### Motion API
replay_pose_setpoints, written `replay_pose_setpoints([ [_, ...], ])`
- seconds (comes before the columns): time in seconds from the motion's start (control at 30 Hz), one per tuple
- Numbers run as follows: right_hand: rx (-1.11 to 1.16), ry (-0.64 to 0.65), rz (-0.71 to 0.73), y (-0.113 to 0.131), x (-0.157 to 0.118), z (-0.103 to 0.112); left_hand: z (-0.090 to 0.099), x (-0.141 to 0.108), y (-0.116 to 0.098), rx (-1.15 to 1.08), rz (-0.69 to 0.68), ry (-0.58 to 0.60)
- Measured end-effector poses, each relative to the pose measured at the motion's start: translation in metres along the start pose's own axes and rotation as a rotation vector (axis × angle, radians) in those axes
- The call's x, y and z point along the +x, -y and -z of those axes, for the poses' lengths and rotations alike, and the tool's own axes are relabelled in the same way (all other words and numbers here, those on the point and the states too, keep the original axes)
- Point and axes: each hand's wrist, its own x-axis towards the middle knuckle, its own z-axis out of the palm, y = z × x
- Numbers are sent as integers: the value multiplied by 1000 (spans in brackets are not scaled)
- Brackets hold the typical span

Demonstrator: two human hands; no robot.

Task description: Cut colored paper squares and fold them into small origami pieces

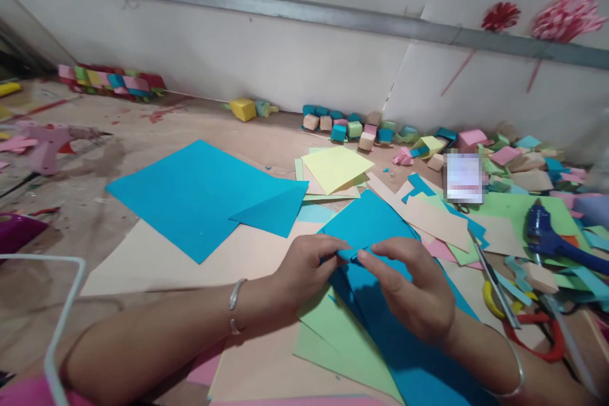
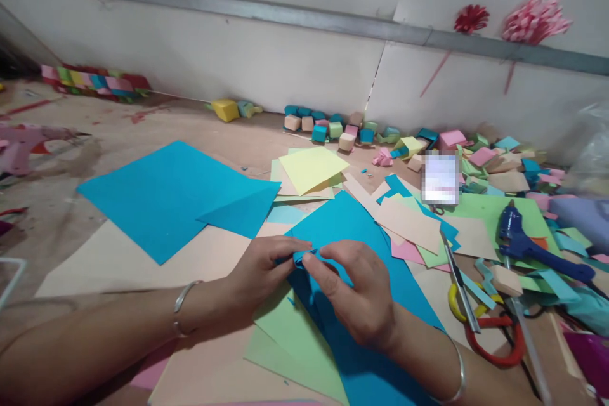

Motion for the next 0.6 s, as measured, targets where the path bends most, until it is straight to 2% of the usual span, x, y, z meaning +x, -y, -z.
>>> replay_pose_setpoints([
  [0.1,27,13,-16,-3,-3,-3,0,0,-1,25,18,33],
  [0.37,81,31,77,-11,-3,0,2,-2,-3,50,76,60],
  [0.43,125,58,26,-12,-2,0,3,-2,-1,93,75,60],
  [0.6,322,124,-212,-17,1,-3,4,0,2,217,18,74],
])
